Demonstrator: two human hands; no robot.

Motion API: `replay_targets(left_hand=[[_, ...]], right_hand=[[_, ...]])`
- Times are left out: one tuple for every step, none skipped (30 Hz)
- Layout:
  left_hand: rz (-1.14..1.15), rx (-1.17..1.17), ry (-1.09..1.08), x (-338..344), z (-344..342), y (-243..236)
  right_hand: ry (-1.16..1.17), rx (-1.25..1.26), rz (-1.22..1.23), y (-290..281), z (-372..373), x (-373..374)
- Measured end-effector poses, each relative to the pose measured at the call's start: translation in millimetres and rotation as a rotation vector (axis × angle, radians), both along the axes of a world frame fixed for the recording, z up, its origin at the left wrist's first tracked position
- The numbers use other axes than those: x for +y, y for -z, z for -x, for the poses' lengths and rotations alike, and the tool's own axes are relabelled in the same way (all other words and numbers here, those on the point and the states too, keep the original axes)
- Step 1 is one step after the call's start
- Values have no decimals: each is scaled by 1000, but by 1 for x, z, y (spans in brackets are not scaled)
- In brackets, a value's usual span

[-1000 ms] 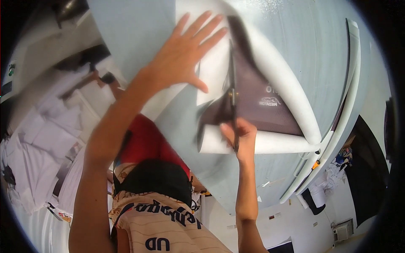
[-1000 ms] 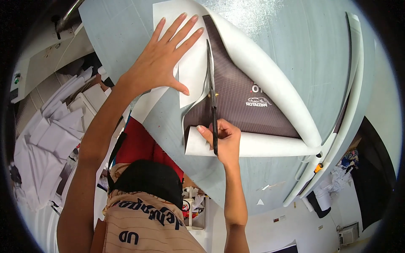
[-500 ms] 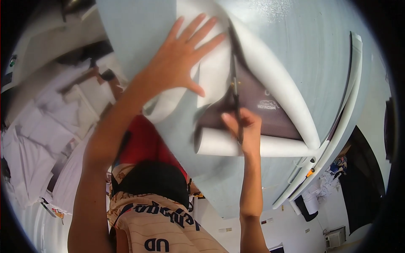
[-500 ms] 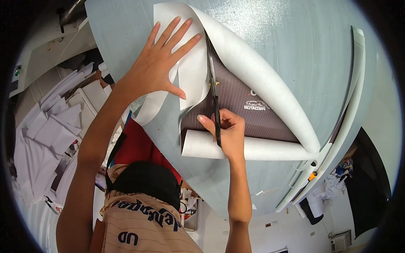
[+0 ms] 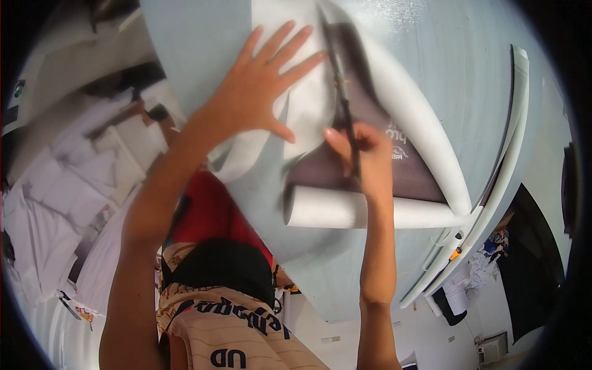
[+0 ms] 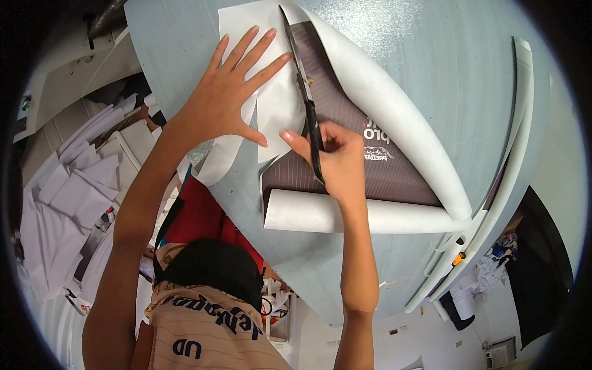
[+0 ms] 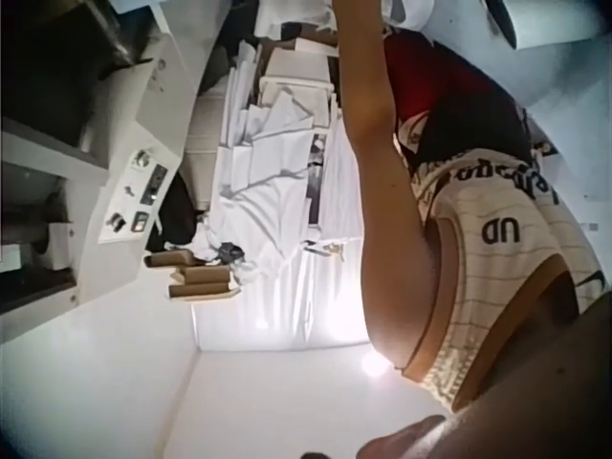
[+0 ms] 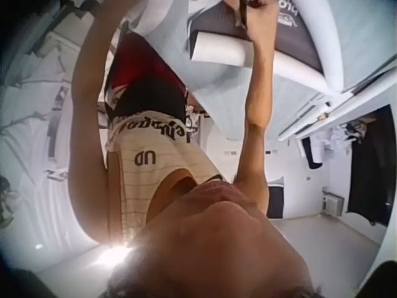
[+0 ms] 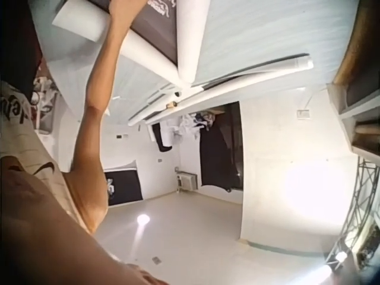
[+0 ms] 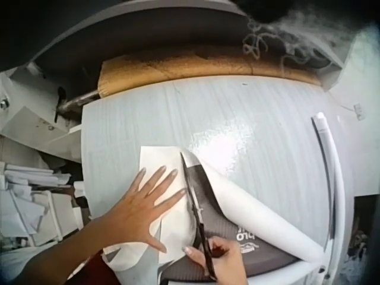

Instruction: Cutting out clothing pattern pieces from printed fabric using scissors on a production table.

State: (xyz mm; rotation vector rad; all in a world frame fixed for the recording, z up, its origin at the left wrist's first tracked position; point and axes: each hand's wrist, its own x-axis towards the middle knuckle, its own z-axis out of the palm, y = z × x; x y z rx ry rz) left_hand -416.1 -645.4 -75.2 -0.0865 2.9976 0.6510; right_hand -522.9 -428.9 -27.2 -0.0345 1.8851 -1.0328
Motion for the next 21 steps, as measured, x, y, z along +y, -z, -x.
replay_targets(left_hand=[[-3,-13,5,-1,1,-2],[-3,-33,9,-2,-1,-4],[8,-31,14,-3,-4,-7],[-14,-54,32,-4,-8,-12],[-32,-79,49,-6,-14,-17],[-20,-72,58,-4,-23,-24],[-25,-99,-7,-1,-36,-34],[-35,-119,-66,3,-53,-43],[8,-73,-165,2,-75,-45],[55,-24,-264,-3,-94,-49],[0,32,-347,-3,-93,-60],[10,64,-319,-5,-79,-69],[-50,172,-208,-2,-56,-75],[-107,276,-89,5,-30,-84],[-80,307,25,25,0,-96],[-72,333,36,25,17,-100],[12,306,203,34,37,-103],[98,276,369,38,52,-106],[107,303,399,43,64,-106],[82,300,419,48,74,-103],[50,300,446,55,87,-100]], right_hand=[[10,6,10,0,3,-10],[20,5,23,-3,4,-20],[25,-16,21,-13,5,-32],[32,-13,33,-18,1,-35],[55,37,107,-23,-5,-37],[80,90,177,-29,-10,-34],[78,153,157,-38,-18,-27],[170,138,142,-53,-32,-23],[265,127,134,-68,-44,-22],[189,326,171,-66,-55,-15],[217,360,173,-66,-60,-8],[245,418,101,-68,-62,-4],[279,477,26,-69,-65,1],[315,509,40,-69,-69,10],[340,570,-22,-68,-75,23],[337,617,-78,-64,-85,21],[404,573,-104,-63,-97,31],[472,524,-129,-65,-110,41],[540,486,-161,-71,-121,51],[575,506,-157,-73,-134,65],[678,543,-169,-73,-148,82]])
